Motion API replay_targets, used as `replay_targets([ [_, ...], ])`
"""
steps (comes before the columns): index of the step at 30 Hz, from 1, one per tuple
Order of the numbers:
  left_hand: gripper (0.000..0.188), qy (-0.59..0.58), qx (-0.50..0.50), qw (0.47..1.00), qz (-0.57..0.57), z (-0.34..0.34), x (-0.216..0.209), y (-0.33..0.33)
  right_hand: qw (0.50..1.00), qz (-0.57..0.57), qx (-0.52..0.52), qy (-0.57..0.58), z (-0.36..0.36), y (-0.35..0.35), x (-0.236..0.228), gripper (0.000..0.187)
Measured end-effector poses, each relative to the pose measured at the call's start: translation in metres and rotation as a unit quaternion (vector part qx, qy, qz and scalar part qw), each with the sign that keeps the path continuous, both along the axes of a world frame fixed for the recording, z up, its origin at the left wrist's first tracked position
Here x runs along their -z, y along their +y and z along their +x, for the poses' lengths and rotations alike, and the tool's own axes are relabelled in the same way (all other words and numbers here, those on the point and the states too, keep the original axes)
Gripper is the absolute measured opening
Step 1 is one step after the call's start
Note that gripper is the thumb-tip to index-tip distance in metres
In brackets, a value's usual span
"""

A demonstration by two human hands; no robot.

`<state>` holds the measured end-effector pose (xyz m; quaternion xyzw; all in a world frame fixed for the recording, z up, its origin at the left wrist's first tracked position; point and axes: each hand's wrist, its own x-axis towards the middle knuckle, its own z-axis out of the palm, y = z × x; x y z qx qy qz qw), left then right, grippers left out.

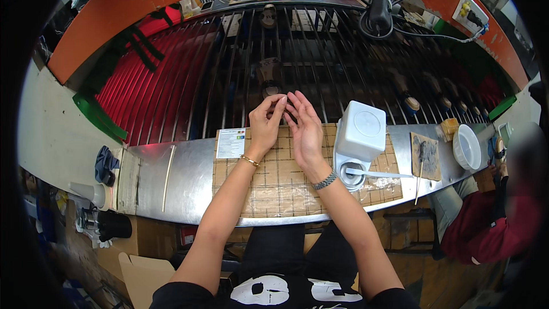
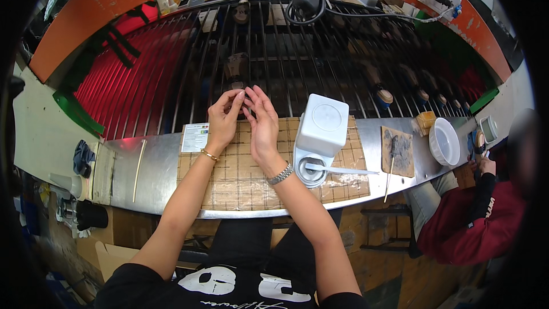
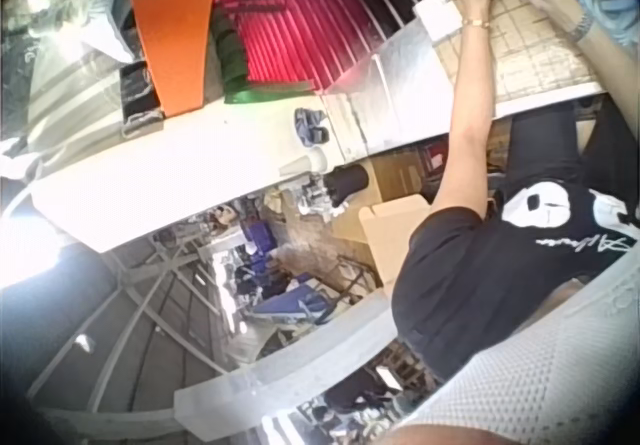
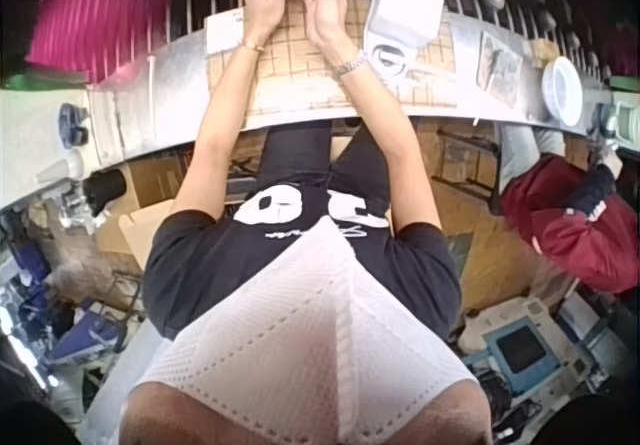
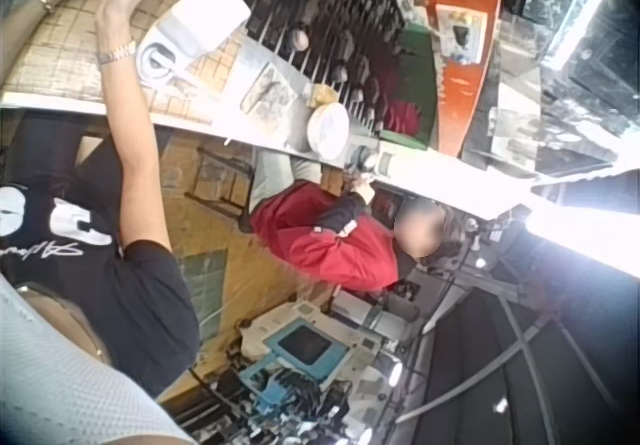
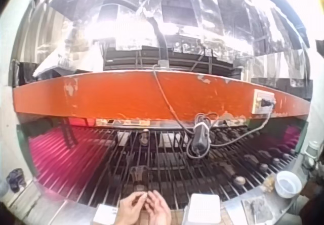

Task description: The person holds a sandal and uses a brush to apply glue from a white container to the straps and sole edges. The person repeatedly dips the brush into the container and spreads the adhesive along the sandal's surfaces.

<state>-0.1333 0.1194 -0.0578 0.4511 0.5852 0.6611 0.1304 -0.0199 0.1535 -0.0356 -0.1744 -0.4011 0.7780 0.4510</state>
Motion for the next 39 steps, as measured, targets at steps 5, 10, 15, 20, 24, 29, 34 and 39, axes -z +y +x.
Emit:
replay_targets([
  [5, 0.026, 0.1, -0.032, 0.994, 0.011, 0.0, -0.002, -0.003, 1.0, 0.012, 0.002, -0.011, 0.001, 0.0, 0.0, 0.045],
  [10, 0.021, 0.1, -0.034, 0.994, 0.011, 0.006, -0.009, -0.007, 0.996, 0.062, 0.027, -0.05, -0.004, -0.003, 0.002, 0.046],
  [15, 0.021, 0.065, -0.027, 0.997, 0.035, 0.012, -0.003, 0.002, 0.967, 0.216, 0.106, -0.089, -0.004, -0.004, 0.007, 0.044],
  [20, 0.021, 0.006, -0.008, 0.999, -0.039, 0.001, 0.019, 0.005, 0.832, 0.453, -0.121, -0.296, 0.083, -0.084, -0.059, 0.028],
  [24, 0.025, 0.082, 0.026, 0.99, -0.115, 0.013, 0.012, 0.009, 0.659, 0.448, -0.367, -0.479, 0.203, -0.123, -0.066, 0.021],
  [29, 0.026, 0.093, 0.016, 0.986, -0.137, 0.005, 0.013, 0.003, 0.433, 0.367, -0.17, -0.805, 0.348, -0.161, 0.008, 0.015],
  [34, 0.024, 0.088, 0.027, 0.986, -0.137, 0.011, 0.016, 0.007, 0.491, 0.299, -0.086, -0.814, 0.332, -0.163, 0.003, 0.014],
  [39, 0.021, 0.088, 0.01, 0.987, -0.132, 0.01, 0.028, 0.008, 0.556, 0.292, -0.107, -0.771, 0.286, -0.152, 0.001, 0.014],
])
